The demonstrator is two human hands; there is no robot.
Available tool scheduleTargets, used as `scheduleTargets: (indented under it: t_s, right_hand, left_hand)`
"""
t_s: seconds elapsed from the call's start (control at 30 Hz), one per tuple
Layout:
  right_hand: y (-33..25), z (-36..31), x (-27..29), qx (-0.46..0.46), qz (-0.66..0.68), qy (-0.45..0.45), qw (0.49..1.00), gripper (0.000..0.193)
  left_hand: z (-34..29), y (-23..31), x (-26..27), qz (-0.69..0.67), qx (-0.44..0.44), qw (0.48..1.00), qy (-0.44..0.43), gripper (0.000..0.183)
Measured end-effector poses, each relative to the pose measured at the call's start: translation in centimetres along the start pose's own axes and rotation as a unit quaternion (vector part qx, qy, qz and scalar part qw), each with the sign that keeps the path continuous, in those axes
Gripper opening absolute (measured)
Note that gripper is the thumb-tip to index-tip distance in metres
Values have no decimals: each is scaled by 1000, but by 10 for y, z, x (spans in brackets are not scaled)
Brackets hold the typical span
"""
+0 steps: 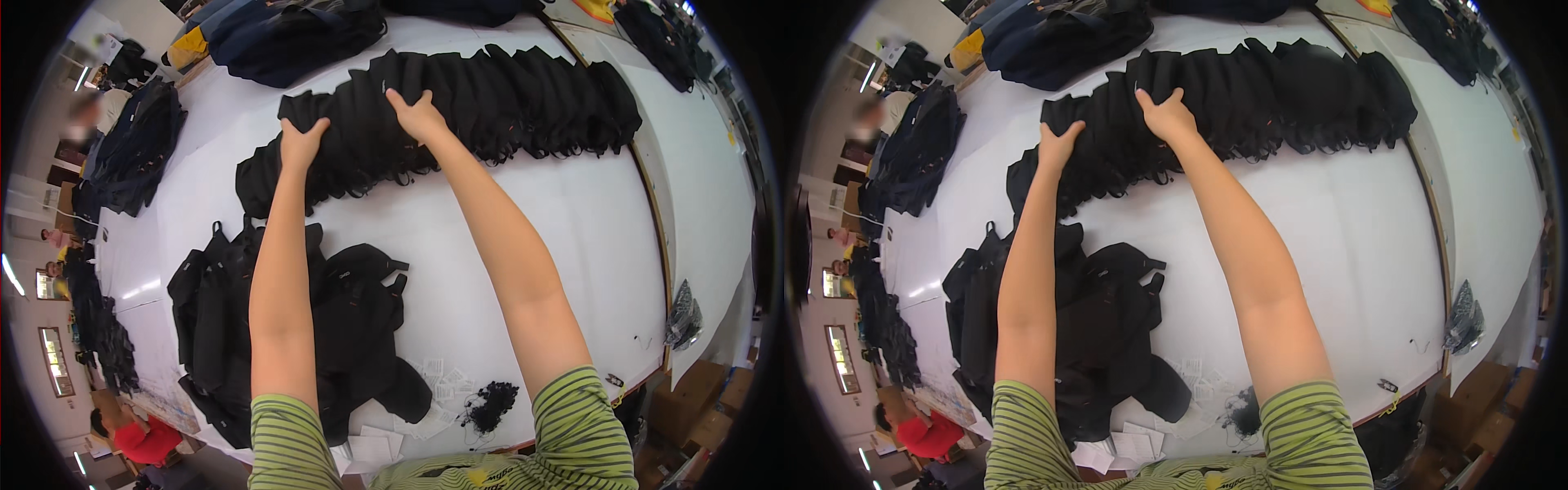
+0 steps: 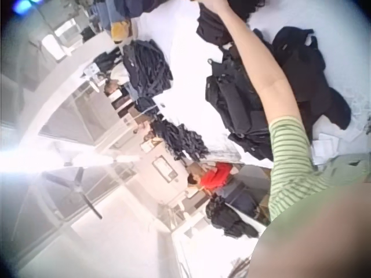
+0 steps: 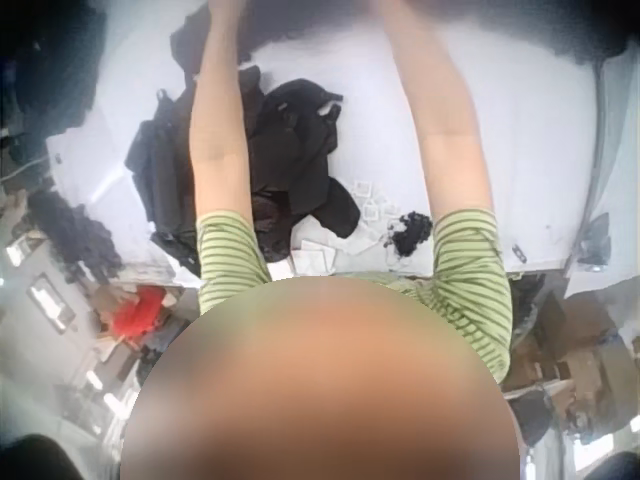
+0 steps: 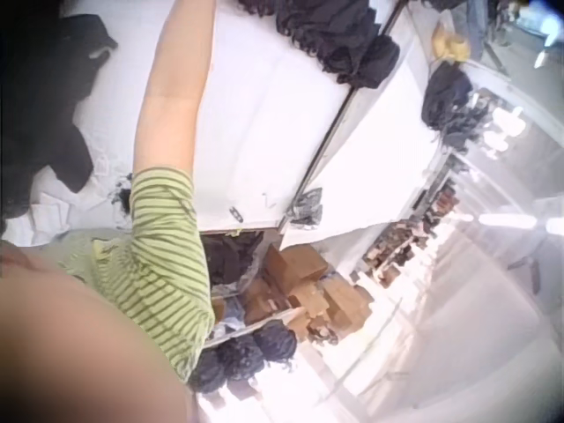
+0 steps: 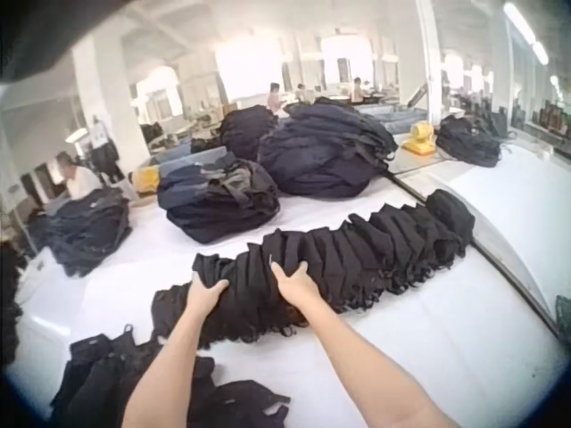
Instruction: Organizing small black pouches and attaching identifying labels or tags to them on a work table.
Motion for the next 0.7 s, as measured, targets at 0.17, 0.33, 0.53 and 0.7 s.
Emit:
scheduleTargets:
  t_s: [0.17, 0.33, 0.53, 0.7]
  right_hand:
    - [-4, -35, 17, 88, -21, 24, 996, 94]
    - [50, -121, 37, 168, 97, 85, 977, 79]
    - [181, -310, 8, 62, 6, -71, 996, 46]
    - [190, -454, 45, 24, -120, -88, 989, 45]
  left_hand:
    - [3, -47, -22, -15, 92, 995, -19, 97]
    - [-14, -67, 4, 66, 93, 993, 25, 104]
    - [-96, -85, 4, 74, 24, 958, -275, 63]
    - [-246, -63, -25, 294, -118, 843, -434, 62]
Point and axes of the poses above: each hand's wrist, its own z-axis towards the middle knuckle, its own x-axis out of the back of the hand, y = z × x, the point moved 10 cm from there along z, towards the middle knuckle, and after that the axes turned 1 degree about x, right-handed, at the moved point
